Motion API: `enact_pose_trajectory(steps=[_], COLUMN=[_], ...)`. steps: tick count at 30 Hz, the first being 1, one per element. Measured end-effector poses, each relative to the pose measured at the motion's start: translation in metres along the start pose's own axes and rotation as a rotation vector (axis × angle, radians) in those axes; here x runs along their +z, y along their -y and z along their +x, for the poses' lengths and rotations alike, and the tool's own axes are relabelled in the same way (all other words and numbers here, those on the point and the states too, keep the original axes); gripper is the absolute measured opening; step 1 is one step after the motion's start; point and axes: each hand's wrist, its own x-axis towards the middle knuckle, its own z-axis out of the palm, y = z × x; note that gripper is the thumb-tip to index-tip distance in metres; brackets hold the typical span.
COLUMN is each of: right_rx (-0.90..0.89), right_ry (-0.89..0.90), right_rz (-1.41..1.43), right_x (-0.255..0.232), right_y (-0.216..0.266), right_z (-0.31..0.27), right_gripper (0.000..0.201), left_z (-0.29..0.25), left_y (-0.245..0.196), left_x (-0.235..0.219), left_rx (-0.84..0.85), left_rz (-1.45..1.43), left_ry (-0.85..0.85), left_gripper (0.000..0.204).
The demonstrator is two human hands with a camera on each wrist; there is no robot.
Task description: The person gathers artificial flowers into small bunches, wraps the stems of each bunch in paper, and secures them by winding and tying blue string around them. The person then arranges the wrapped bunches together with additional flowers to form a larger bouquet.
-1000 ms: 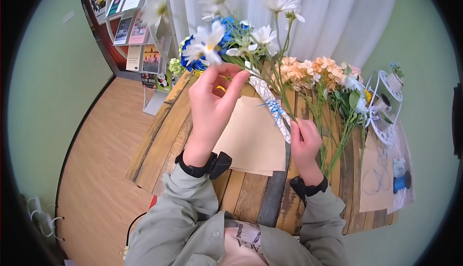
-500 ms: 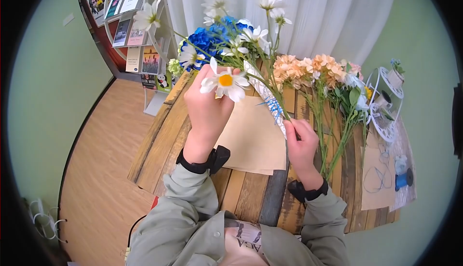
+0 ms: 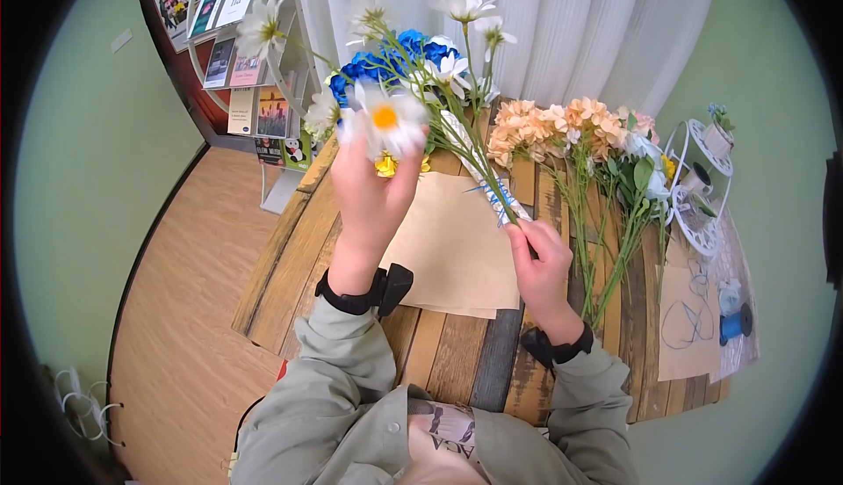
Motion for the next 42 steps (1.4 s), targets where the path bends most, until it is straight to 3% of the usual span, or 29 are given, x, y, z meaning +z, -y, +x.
enact_pose_trajectory(steps=[1, 4, 8, 9, 11, 12, 15, 17, 18, 20, 21, 22, 24, 26, 30, 32, 33, 36, 38, 40, 41, 42], right_rx=[-0.018, -0.057, -0.134, -0.133, -0.125, -0.125, -0.105, -0.135, -0.134, -0.144, -0.143, -0.118, -0.091, -0.094, -0.121, -0.080, -0.079, -0.118, -0.102, -0.091, -0.081, -0.079], right_ry=[-0.017, -0.033, -0.042, -0.042, -0.033, -0.034, -0.044, -0.040, -0.040, -0.021, -0.023, -0.005, 0.012, 0.026, 0.015, -0.017, -0.021, -0.115, -0.110, -0.118, -0.120, -0.122], right_rz=[-0.017, -0.057, -0.125, -0.125, -0.137, -0.137, -0.126, -0.147, -0.147, -0.140, -0.140, -0.106, -0.072, -0.049, -0.033, -0.061, -0.064, -0.091, -0.090, -0.090, -0.084, -0.083], right_x=[0.000, 0.000, 0.000, 0.000, 0.000, 0.001, 0.000, -0.001, -0.001, 0.000, 0.000, 0.000, 0.000, -0.001, -0.001, -0.004, -0.004, -0.006, -0.009, -0.010, -0.010, -0.011], right_y=[-0.002, -0.005, -0.011, -0.011, -0.011, -0.010, -0.007, -0.007, -0.006, -0.006, -0.005, -0.003, 0.001, 0.005, 0.006, 0.005, 0.004, 0.002, 0.001, 0.001, 0.001, 0.003], right_z=[0.000, -0.001, -0.001, -0.001, -0.001, -0.001, -0.001, -0.001, -0.001, -0.001, -0.002, -0.003, -0.003, -0.004, -0.004, -0.001, 0.001, 0.005, 0.006, 0.006, 0.006, 0.007], right_gripper=[0.010, 0.010, 0.010, 0.010, 0.010, 0.010, 0.010, 0.010, 0.010, 0.010, 0.010, 0.009, 0.009, 0.009, 0.010, 0.011, 0.011, 0.012, 0.012, 0.013, 0.013, 0.013], left_z=[0.002, 0.003, 0.004, 0.004, 0.005, 0.005, 0.006, 0.007, 0.004, 0.000, -0.002, 0.000, 0.003, -0.001, -0.003, -0.002, 0.000, 0.002, -0.001, -0.005, -0.007, -0.011], left_y=[-0.005, -0.012, -0.018, -0.014, -0.005, -0.006, -0.017, -0.024, -0.019, -0.007, -0.006, -0.008, -0.014, -0.020, -0.010, -0.010, -0.013, -0.025, -0.025, -0.030, -0.031, -0.031], left_x=[0.001, -0.003, -0.010, -0.009, -0.005, -0.005, -0.004, -0.003, -0.002, -0.002, -0.001, -0.003, -0.008, -0.002, 0.000, 0.004, 0.002, 0.004, 0.004, 0.002, -0.003, -0.006], left_rx=[-0.132, -0.275, -0.353, -0.353, -0.031, -0.030, -0.174, -0.371, -0.370, -0.338, -0.202, -0.201, -0.042, -0.101, 0.054, -0.261, -0.288, -0.400, -0.435, -0.382, -0.343, -0.343], left_rz=[-0.092, -0.097, -0.116, -0.117, 0.095, 0.095, -0.010, -0.123, -0.123, -0.108, -0.149, -0.149, -0.050, -0.038, 0.074, -0.282, -0.261, -0.306, -0.314, -0.532, -0.652, -0.652], left_ry=[0.027, 0.094, 0.158, 0.159, 0.079, 0.079, 0.043, 0.054, 0.055, 0.110, 0.070, 0.072, 0.169, 0.136, 0.164, 0.075, 0.098, -0.005, -0.024, -0.227, -0.212, -0.209], left_gripper=[0.018, 0.020, 0.023, 0.023, 0.019, 0.019, 0.024, 0.024, 0.024, 0.024, 0.023, 0.023, 0.014, 0.013, 0.019, 0.035, 0.048, 0.054, 0.050, 0.042, 0.025, 0.025])
